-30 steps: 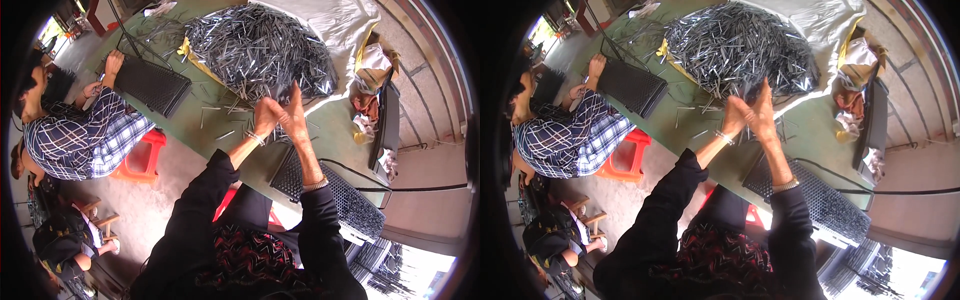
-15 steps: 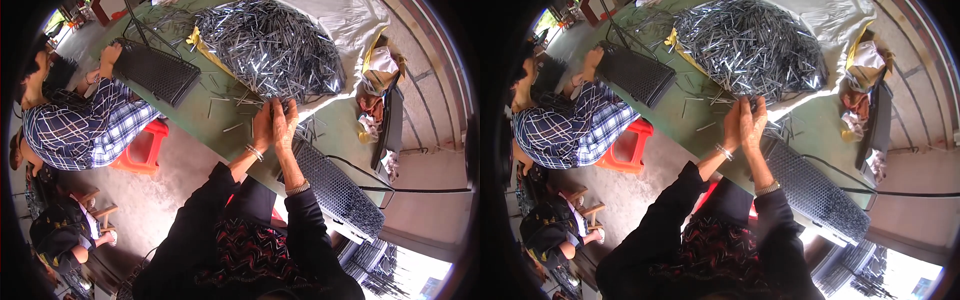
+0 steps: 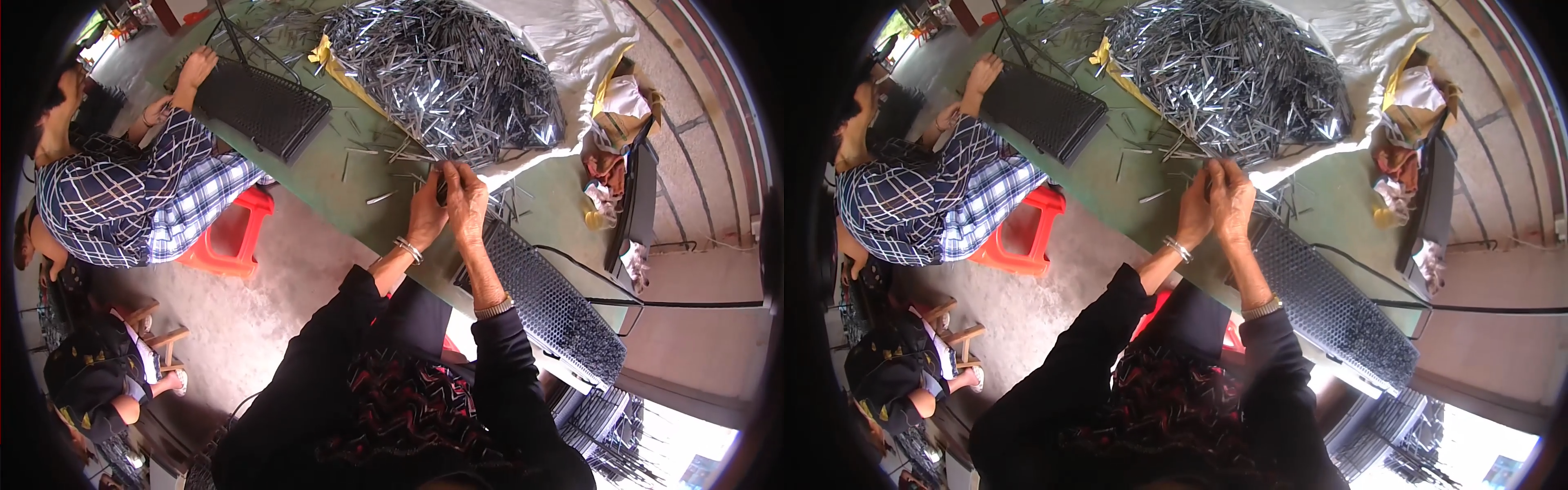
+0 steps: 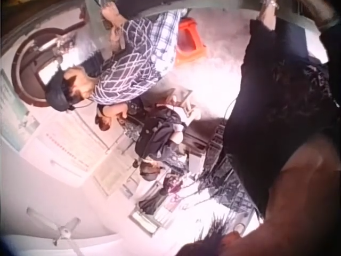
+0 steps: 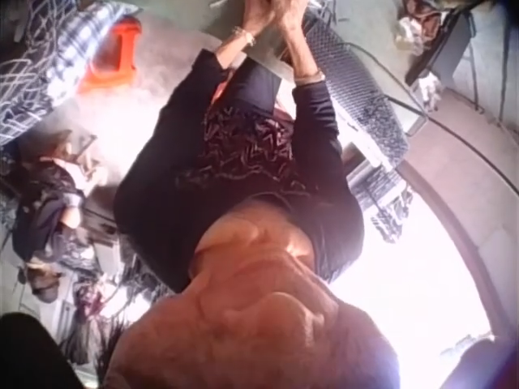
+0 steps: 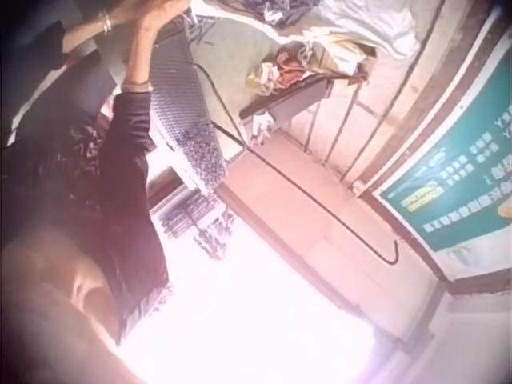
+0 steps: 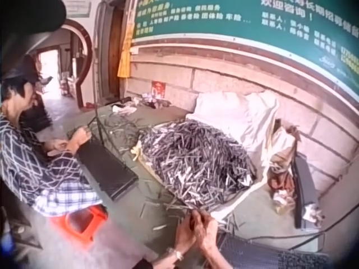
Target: Manually inserting small metal pins into a perforated mesh component at a workbench.
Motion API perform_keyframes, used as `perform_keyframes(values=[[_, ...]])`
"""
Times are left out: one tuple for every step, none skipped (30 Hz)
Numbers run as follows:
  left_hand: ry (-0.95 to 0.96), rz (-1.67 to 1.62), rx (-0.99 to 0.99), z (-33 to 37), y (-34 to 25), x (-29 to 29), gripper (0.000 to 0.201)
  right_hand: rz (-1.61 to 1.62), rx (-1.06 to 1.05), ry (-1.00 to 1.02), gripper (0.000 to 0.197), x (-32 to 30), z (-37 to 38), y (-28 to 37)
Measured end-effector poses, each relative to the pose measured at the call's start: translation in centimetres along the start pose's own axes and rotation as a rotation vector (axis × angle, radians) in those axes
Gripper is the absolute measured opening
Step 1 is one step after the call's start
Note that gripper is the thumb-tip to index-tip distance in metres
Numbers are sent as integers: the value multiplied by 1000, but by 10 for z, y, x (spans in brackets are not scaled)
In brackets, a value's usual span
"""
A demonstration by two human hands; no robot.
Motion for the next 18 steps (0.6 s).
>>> perform_keyframes(values=[[0,0,-2,-2,2,1,41,59,-22,-12,22,-2,0,3],[5,38,-14,-1,5,2,37,58,-22,-12,22,-5,1,6],[8,74,-23,2,10,3,33,112,-66,-38,22,-11,4,14],[1,80,-24,6,15,1,33,166,-106,-57,24,-14,2,27],[-11,13,-86,9,24,-1,28,222,-130,-62,26,-18,0,40],[-17,-58,-145,12,28,-2,24,284,-186,-76,28,-24,3,47],[-38,-203,-322,11,35,-1,15,323,-194,-104,28,-29,6,50],[-43,-200,-321,16,38,-5,15,361,-202,-131,28,-33,9,53],[-38,-345,-381,20,47,-2,13,266,-247,-156,29,-40,20,47],[-29,-492,-442,24,42,1,13,264,-247,-163,29,-44,23,42],[-33,-623,-515,25,37,3,13,282,-197,-153,30,-47,27,33],[-37,-624,-514,28,32,2,13,300,-149,-133,30,-46,29,31],[-51,-702,-581,29,28,4,14,298,-149,-131,30,-46,27,30],[-65,-781,-649,28,26,6,15,303,-97,-148,31,-49,25,24],[-44,-812,-693,28,28,7,15,310,-43,-161,31,-49,23,20],[-48,-812,-693,27,29,6,15,309,-42,-158,31,-45,23,19],[-45,-903,-732,24,29,10,15,319,-105,-174,26,-41,21,21],[-35,-996,-773,22,26,14,15,329,-169,-197,22,-40,20,21]])
Point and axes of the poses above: each hand's wrist, its own z-axis towards the middle knuckle, its own x-axis out of the palm, y = z × x, the point moved 6 cm from there along z, towards the middle knuckle, and after that the axes turned 14 degrees about x, right-handed, at the moved point
